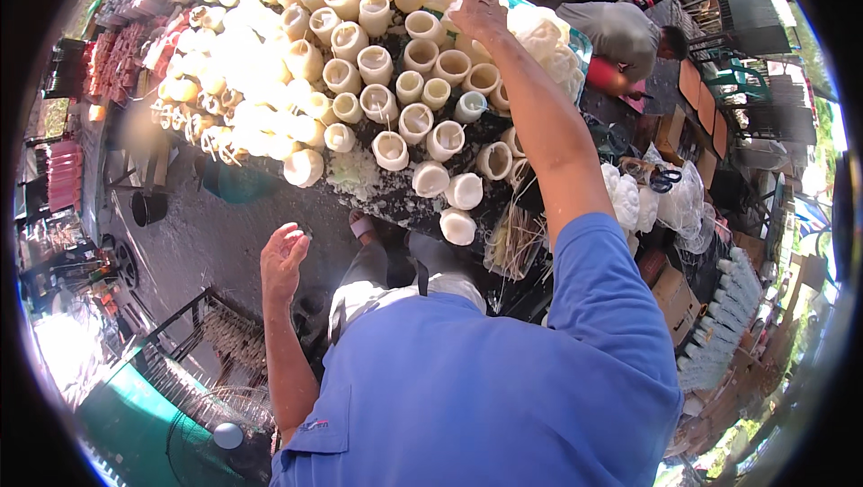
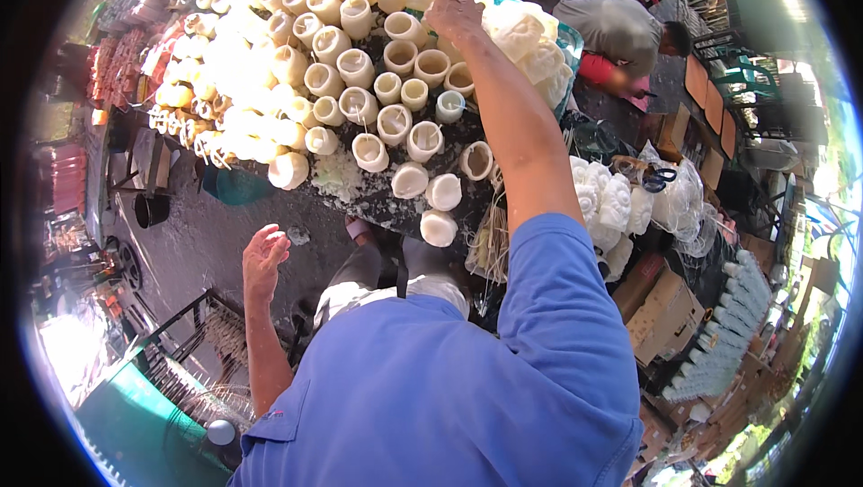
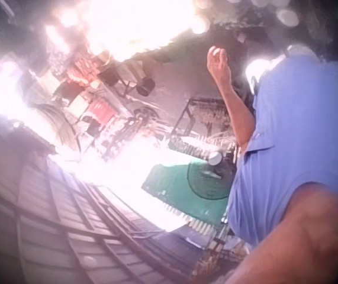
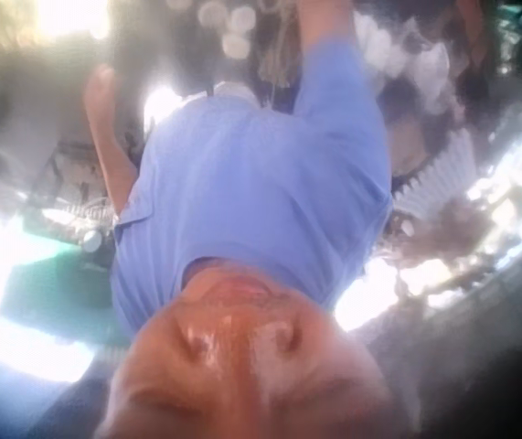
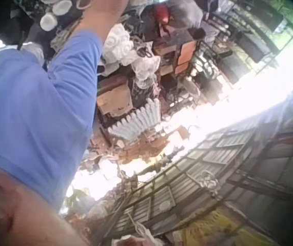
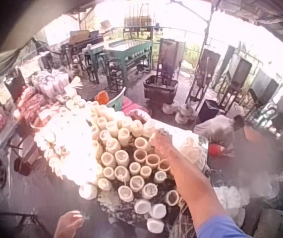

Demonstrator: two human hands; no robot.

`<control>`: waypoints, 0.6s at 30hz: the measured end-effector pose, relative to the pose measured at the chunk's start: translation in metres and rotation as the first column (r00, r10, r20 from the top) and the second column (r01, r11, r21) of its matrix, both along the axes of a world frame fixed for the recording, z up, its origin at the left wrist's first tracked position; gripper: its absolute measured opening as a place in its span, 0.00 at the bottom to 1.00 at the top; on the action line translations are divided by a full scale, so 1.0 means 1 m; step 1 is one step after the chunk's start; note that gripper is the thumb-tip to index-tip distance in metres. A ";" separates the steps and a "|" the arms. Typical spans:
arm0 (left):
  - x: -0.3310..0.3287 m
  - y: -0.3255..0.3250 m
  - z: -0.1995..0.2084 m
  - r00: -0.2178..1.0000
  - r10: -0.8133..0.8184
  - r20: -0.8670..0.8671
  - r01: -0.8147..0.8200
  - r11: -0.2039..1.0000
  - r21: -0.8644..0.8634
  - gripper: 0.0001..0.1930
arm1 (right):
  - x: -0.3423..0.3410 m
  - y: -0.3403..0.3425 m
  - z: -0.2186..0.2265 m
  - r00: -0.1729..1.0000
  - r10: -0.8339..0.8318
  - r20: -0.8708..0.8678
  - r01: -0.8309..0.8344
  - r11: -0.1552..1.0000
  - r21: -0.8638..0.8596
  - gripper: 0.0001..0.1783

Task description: The person repeatedly picks up white cylindrical candle bodies and white wick bundles, inserts the wicks into the candle bodies, and places the assembled candles on a table. The person occasionally retrieves more wicks from a green container on the floor.

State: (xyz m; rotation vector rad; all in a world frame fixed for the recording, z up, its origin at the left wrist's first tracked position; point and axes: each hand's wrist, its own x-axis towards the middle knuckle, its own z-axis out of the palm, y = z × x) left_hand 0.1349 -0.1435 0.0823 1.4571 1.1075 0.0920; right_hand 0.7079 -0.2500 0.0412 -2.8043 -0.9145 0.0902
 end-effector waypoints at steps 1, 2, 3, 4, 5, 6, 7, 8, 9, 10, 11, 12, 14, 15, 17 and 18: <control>0.009 -0.003 -0.006 1.000 -0.031 0.000 0.031 0.999 0.018 0.23 | -0.022 -0.017 0.014 0.997 0.070 0.044 -0.076 0.984 0.159 0.25; 0.019 -0.007 -0.012 0.996 -0.088 -0.006 0.088 0.996 0.001 0.23 | -0.049 -0.032 0.029 0.996 0.090 0.012 -0.088 0.932 0.353 0.25; 0.032 -0.014 -0.019 0.988 -0.153 -0.021 0.153 0.988 -0.007 0.23 | -0.081 -0.054 0.042 0.989 0.125 -0.083 -0.076 0.894 0.441 0.23; 0.042 -0.021 -0.024 0.975 -0.214 -0.059 0.213 0.977 -0.029 0.23 | -0.123 -0.084 0.053 0.970 0.176 -0.168 -0.065 0.854 0.516 0.22; 0.052 -0.029 -0.029 0.931 -0.350 -0.102 0.354 0.935 0.027 0.24 | -0.165 -0.110 0.061 0.951 0.211 -0.226 -0.078 0.870 0.486 0.20; 0.063 -0.038 -0.034 0.868 -0.471 -0.158 0.486 0.871 0.072 0.24 | -0.205 -0.133 0.067 0.936 0.201 -0.290 -0.065 0.905 0.420 0.20; 0.073 -0.048 -0.038 0.827 -0.536 -0.170 0.545 0.838 0.006 0.25 | -0.244 -0.157 0.070 0.913 0.170 -0.371 -0.039 0.941 0.335 0.22; 0.083 -0.056 -0.044 0.784 -0.599 -0.164 0.600 0.799 -0.048 0.26 | -0.280 -0.174 0.067 0.902 0.067 -0.427 -0.002 0.989 0.150 0.22; 0.091 -0.063 -0.049 0.720 -0.680 -0.135 0.674 0.732 -0.094 0.27 | -0.310 -0.185 0.060 0.900 -0.001 -0.437 0.011 1.000 0.019 0.24; 0.098 -0.070 -0.054 0.652 -0.748 -0.126 0.738 0.664 -0.120 0.28 | -0.336 -0.192 0.049 0.912 -0.041 -0.408 0.032 0.999 -0.030 0.27; 0.105 -0.076 -0.059 0.583 -0.805 -0.109 0.790 0.593 -0.155 0.28 | -0.357 -0.196 0.037 0.925 -0.083 -0.371 0.057 0.995 -0.080 0.30; 0.110 -0.081 -0.064 0.513 -0.853 -0.090 0.844 0.521 -0.124 0.30 | -0.371 -0.198 0.023 0.924 -0.138 -0.357 0.075 0.980 -0.184 0.35; 0.115 -0.090 -0.073 0.360 -0.930 -0.081 0.925 0.367 -0.097 0.34 | -0.388 -0.197 0.000 0.974 -0.125 -0.188 0.117 0.992 -0.057 0.32; 0.115 -0.094 -0.076 0.343 -0.938 -0.040 0.936 0.345 -0.064 0.36 | -0.393 -0.195 -0.008 0.974 -0.160 -0.164 0.148 0.986 -0.079 0.30; 0.115 -0.097 -0.082 0.321 -0.947 0.008 0.947 0.320 -0.025 0.42 | -0.404 -0.192 -0.014 0.950 -0.234 -0.207 0.262 0.958 0.117 0.34; 0.114 -0.094 -0.085 0.298 -0.952 0.072 0.954 0.299 0.009 0.47 | -0.412 -0.184 -0.016 0.926 -0.292 -0.238 0.340 0.921 0.190 0.33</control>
